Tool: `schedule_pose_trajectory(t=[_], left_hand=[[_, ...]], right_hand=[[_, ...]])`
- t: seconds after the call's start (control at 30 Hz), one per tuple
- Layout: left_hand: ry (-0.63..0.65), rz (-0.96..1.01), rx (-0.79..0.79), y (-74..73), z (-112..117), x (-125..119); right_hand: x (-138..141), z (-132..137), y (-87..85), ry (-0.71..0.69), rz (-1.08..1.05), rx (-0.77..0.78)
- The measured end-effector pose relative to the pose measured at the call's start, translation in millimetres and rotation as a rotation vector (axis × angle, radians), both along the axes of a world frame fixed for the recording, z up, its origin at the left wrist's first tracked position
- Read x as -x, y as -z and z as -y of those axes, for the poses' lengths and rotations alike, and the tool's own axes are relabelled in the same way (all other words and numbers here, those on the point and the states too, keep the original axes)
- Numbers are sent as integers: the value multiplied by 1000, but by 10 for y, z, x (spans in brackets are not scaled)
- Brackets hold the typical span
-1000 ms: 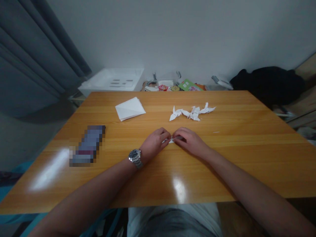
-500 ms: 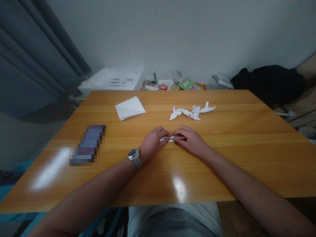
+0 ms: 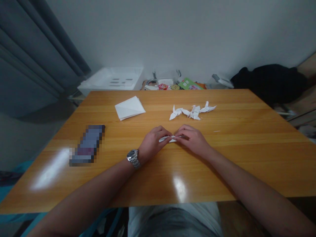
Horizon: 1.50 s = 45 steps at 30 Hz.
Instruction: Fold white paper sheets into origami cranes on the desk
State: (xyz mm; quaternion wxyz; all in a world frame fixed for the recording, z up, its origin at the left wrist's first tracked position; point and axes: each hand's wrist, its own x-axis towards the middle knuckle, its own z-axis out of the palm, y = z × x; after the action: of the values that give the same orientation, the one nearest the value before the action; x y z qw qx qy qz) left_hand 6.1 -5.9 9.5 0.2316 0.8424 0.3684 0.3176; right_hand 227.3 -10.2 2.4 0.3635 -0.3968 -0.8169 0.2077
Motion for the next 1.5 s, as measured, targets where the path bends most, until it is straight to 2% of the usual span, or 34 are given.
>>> schedule_pose_trajectory(t=[0.4, 0.67, 0.83, 0.97, 1.27, 1.5], left_hand=[[-99, -44, -107, -42, -2, 15], [-21, -144, -165, -36, -14, 21], [-24, -139, -142, -46, -14, 38], [-56, -116, -102, -47, -17, 44], [-47, -150, -111, -85, -20, 59], [-49, -116, -79, -74, -18, 75]], right_hand=[[-85, -20, -26, 31, 12, -24], [-63, 0, -54, 21, 30, -1], [-79, 7, -79, -10, 83, -73], [-131, -16, -93, 23, 156, -150], [-192, -69, -97, -1, 240, -247], [-255, -80, -103, -21, 269, -199]])
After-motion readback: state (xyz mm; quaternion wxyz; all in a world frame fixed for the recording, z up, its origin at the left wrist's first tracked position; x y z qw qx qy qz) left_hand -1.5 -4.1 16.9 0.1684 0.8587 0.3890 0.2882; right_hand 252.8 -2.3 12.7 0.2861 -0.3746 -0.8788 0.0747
